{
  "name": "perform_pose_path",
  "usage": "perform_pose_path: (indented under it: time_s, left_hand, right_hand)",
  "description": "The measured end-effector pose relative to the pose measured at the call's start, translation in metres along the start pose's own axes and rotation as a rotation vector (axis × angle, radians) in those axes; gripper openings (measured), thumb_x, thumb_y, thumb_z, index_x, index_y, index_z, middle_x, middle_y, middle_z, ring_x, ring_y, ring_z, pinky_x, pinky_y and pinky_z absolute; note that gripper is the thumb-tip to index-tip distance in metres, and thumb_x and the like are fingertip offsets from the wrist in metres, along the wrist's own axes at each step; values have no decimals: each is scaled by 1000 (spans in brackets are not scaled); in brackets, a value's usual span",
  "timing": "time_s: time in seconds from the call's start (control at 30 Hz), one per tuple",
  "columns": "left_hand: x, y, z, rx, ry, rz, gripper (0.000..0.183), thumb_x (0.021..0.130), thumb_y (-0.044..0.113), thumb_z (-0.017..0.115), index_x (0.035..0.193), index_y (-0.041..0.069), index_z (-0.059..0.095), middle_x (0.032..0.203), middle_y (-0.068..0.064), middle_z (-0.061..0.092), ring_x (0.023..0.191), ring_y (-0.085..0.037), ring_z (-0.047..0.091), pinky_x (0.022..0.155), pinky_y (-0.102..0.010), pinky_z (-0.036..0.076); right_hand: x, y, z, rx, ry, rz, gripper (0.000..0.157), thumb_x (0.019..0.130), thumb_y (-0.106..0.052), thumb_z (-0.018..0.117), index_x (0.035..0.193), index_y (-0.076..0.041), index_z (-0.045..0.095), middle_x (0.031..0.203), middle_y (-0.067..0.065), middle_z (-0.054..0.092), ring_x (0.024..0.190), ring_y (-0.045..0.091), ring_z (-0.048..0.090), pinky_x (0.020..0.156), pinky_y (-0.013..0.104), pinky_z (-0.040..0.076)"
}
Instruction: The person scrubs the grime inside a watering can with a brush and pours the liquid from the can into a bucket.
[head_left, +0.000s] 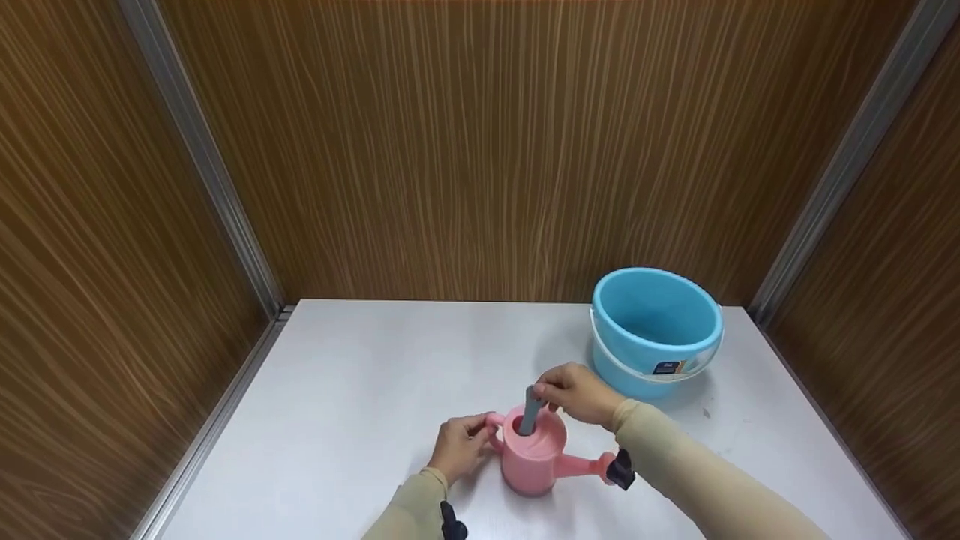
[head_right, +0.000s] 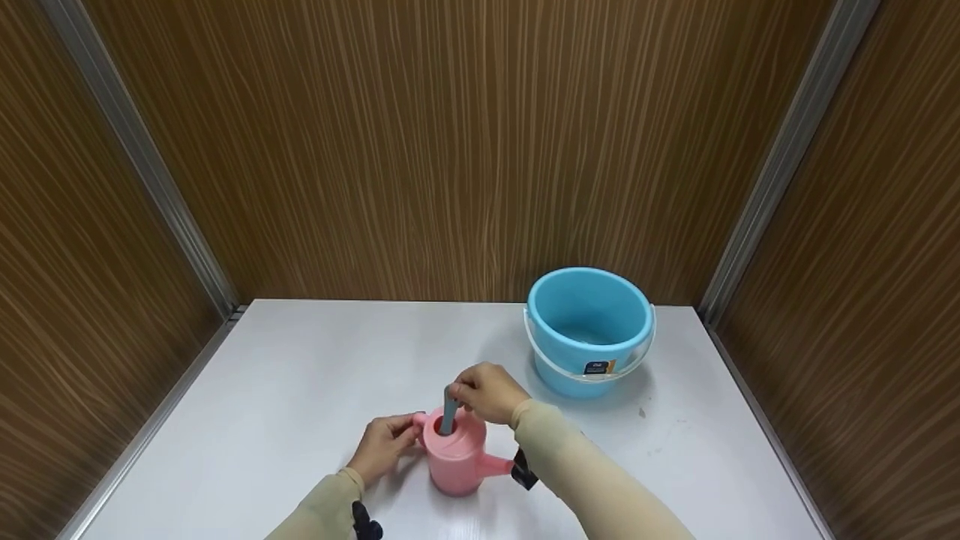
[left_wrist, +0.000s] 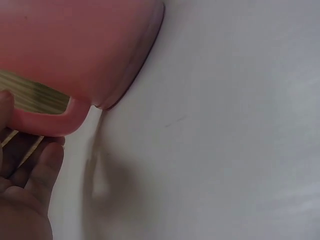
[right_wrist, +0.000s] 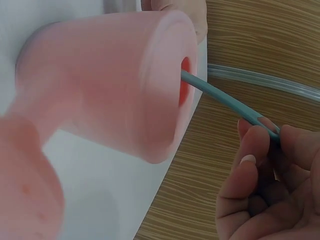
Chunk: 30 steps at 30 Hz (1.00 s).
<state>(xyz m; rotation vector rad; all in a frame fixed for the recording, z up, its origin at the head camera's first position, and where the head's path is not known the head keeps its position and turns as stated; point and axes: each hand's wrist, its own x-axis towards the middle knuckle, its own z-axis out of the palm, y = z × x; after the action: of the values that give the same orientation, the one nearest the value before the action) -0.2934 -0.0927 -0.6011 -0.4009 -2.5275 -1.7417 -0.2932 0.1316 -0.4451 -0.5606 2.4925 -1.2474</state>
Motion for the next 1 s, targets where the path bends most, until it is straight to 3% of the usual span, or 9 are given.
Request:
perform_pose_path:
  time_s: [0.17,0.37,0.63,0.83,1.0]
  left_hand:
    - [7,2,-1,17,-66,28,16,88,18,60,95,29,70,73,8,65,70,-19,62,56,-22,47]
    - [13,2,0,33,-90,-12,19,88,18,61,92,34,69,80,14,64,70,-7,56,59,-23,47]
    - [16,3,5,-8,-101,21,23,87,18,61,109,19,68,89,10,66,66,-11,59,59,-23,48]
    - [18,4,7,3,-110,21,24,87,18,61,110,19,68,89,11,67,66,-10,59,59,-23,49]
    - [20,3,7,11,-118,-5,22,88,16,61,107,24,69,86,14,66,67,-7,58,60,-24,49]
  right_hand:
    - [1,0,-3,-3,2,-10,18,90,-27,58,97,-15,70,86,1,67,79,23,59,72,39,49]
    - [2,5,0,-29,-33,-8,18,91,-26,57,96,-15,70,83,2,67,78,22,59,71,36,48]
    - [6,23,9,-16,-90,-19,17,90,-22,58,95,-11,71,86,1,68,82,19,59,77,36,48]
    - [8,28,8,-44,-123,-23,17,90,-23,59,97,-12,71,87,0,68,83,18,59,79,37,47]
    - [8,31,5,-52,-133,16,16,89,-25,60,97,-16,70,87,0,67,82,18,57,76,36,46]
